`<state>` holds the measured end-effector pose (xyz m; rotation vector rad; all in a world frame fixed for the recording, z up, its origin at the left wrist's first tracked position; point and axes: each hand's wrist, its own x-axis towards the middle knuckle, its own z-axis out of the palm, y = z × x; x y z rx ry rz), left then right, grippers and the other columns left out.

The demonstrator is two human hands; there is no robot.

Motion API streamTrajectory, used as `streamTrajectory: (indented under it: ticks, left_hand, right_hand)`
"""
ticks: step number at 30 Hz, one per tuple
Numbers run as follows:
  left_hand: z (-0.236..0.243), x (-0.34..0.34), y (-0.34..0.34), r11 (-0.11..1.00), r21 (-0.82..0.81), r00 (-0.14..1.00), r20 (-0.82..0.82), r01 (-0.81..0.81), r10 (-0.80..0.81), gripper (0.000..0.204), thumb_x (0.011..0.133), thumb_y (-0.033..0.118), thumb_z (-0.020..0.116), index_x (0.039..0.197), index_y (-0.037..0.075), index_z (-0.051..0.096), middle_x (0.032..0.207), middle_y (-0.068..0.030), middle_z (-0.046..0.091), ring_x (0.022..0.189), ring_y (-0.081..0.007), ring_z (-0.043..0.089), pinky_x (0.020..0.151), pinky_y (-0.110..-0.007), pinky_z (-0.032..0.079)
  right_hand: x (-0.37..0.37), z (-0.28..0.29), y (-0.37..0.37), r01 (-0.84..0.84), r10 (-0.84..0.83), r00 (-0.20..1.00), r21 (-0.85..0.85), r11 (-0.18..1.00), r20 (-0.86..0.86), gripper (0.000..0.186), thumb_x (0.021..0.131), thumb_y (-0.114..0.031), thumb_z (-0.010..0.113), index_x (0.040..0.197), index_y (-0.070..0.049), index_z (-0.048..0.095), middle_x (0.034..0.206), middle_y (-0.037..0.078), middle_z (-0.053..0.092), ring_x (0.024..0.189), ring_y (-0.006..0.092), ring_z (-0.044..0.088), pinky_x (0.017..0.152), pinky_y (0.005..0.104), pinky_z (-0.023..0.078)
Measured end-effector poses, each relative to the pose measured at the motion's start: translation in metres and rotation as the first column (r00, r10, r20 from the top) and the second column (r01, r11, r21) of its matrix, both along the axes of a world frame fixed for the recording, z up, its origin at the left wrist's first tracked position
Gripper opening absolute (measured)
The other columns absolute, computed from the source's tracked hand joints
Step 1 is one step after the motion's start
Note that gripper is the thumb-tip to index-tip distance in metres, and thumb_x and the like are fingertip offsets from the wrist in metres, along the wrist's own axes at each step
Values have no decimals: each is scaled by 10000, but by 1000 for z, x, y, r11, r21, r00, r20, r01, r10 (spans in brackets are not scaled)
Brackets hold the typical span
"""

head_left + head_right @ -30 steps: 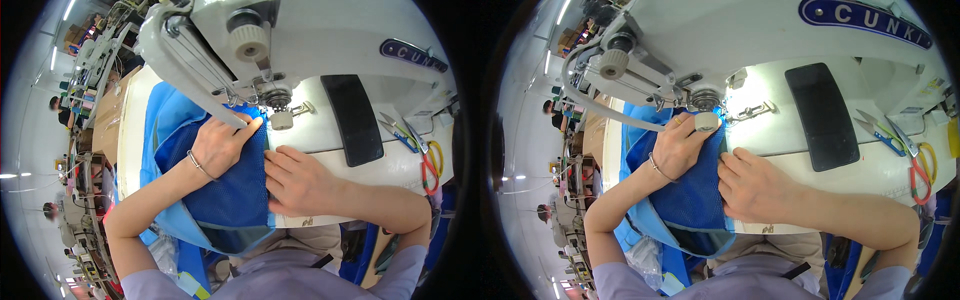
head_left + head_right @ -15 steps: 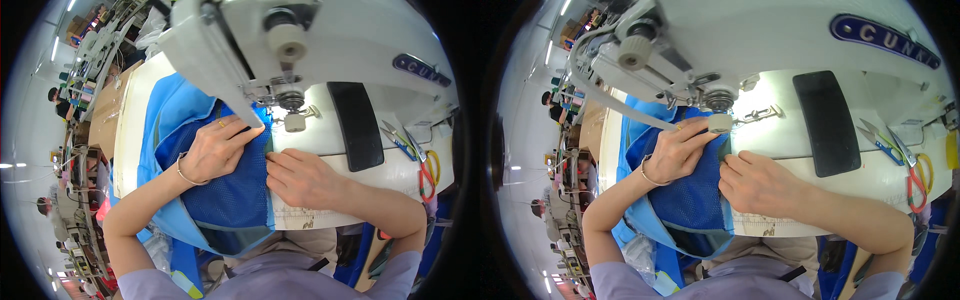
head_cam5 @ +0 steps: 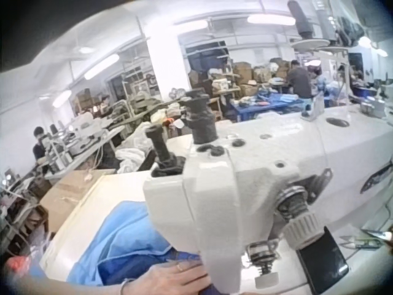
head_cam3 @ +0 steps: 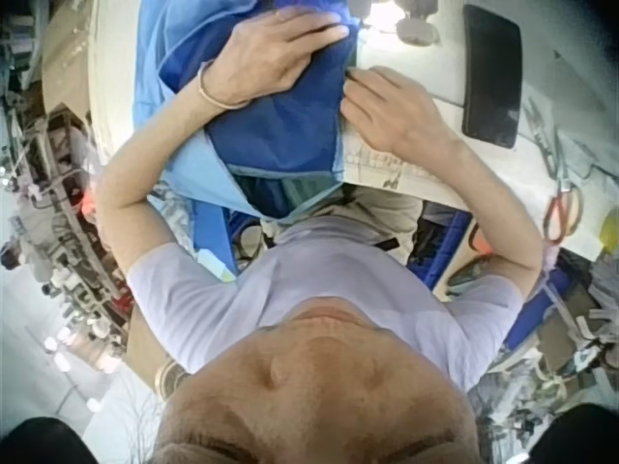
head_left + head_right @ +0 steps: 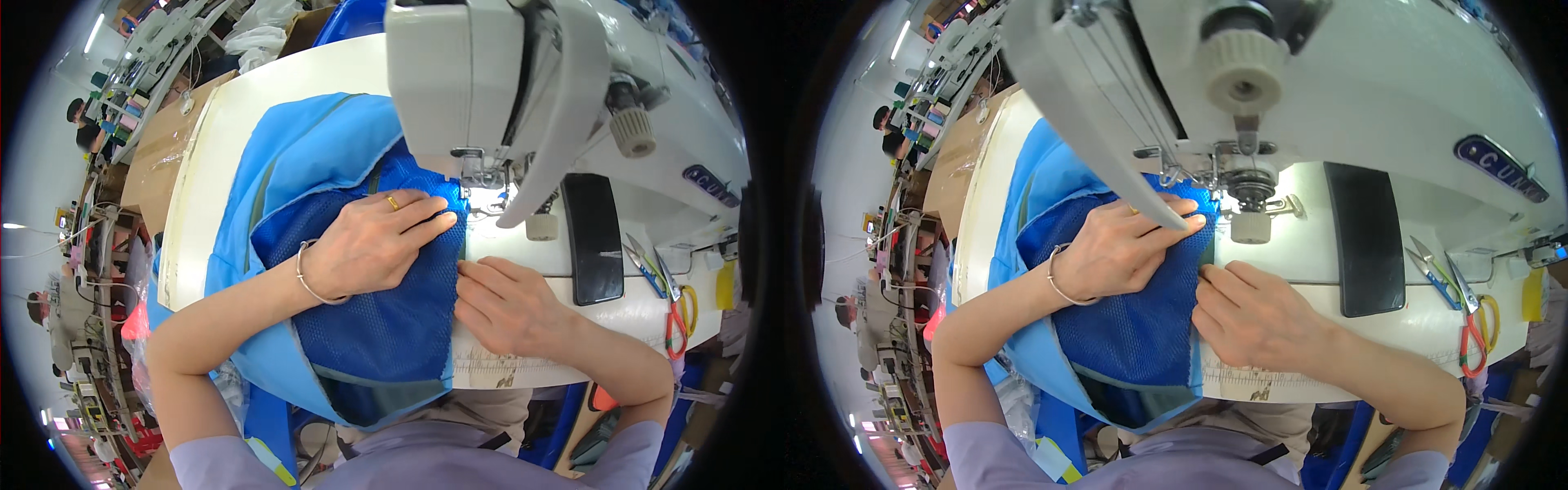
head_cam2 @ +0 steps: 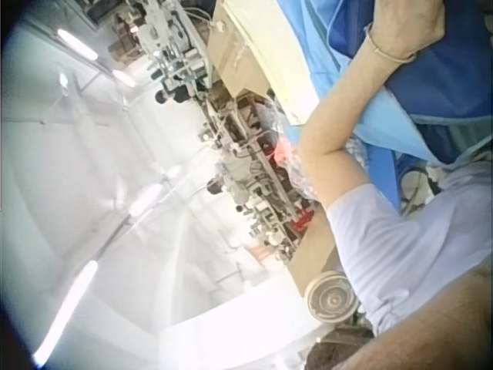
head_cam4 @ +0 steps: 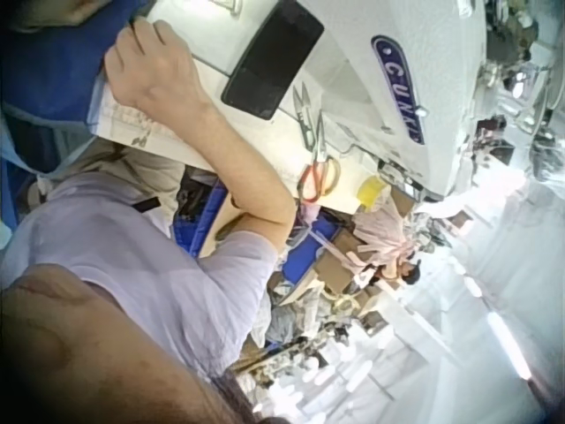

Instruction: The person operates a sewing machine to stitch a blue and green fabric bag. They repeatedly guide the bag under the needle, aligning the edges and mesh sections, and sew along the seams. The person frequently lifts and repositions the bag to access different areas for stitching.

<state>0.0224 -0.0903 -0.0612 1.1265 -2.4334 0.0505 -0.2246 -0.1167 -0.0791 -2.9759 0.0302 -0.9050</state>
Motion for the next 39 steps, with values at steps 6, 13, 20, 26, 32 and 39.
streamTrajectory:
  ticks: [6,13,20,26,32,39]
  left_hand:
    - [-3,0,-9,999,-30,1000,-12,-17,17,454,780,-10,677,1225,70,717,1191,-114,722,986,-316,713,835,-382,597]
    - [-4,0,-14,1000,-13,999,38,-14,15,432,744,11,689,1176,29,681,1217,-128,673,1084,-278,650,889,-380,568]
    - [-3,-3,-16,998,58,997,-70,-10,15,406,771,-34,657,1172,14,706,1222,-180,667,1127,-390,628,987,-486,508]
    - [-1,-1,-13,998,63,1000,3,13,-13,472,749,-13,660,1221,-8,659,1236,-175,615,1115,-348,591,982,-440,484]
    - [-1,-2,-17,994,108,1000,22,-23,21,491,748,-19,650,1239,-17,646,1248,-180,602,1122,-346,581,960,-439,477]
    - [2,-4,-18,996,84,998,40,-44,41,496,746,-11,653,1241,-15,649,1245,-182,599,1154,-363,575,961,-453,473]
  right_hand:
    - [0,-2,-9,46,-46,999,17,999,9,169,701,-100,696,830,4,663,1001,157,694,1033,282,677,856,368,566]
    - [-1,-4,-11,91,-91,996,32,995,3,182,698,-93,695,855,-8,659,1031,142,694,1074,280,673,864,372,579]
    - [-2,-9,-11,101,-106,993,74,992,54,169,695,-88,685,842,-13,647,1029,132,686,1080,279,668,870,376,574]
    - [-2,-10,-10,88,-97,991,98,991,93,181,690,-94,689,844,-10,646,1017,129,678,1066,280,668,872,381,565]
    - [1,-12,-9,109,-129,983,150,983,128,215,665,-95,726,836,9,646,1006,142,676,1053,293,669,887,398,553]
    - [-1,-10,-11,107,-127,986,172,979,109,212,666,-71,707,847,31,666,1015,163,680,1056,307,668,910,414,542]
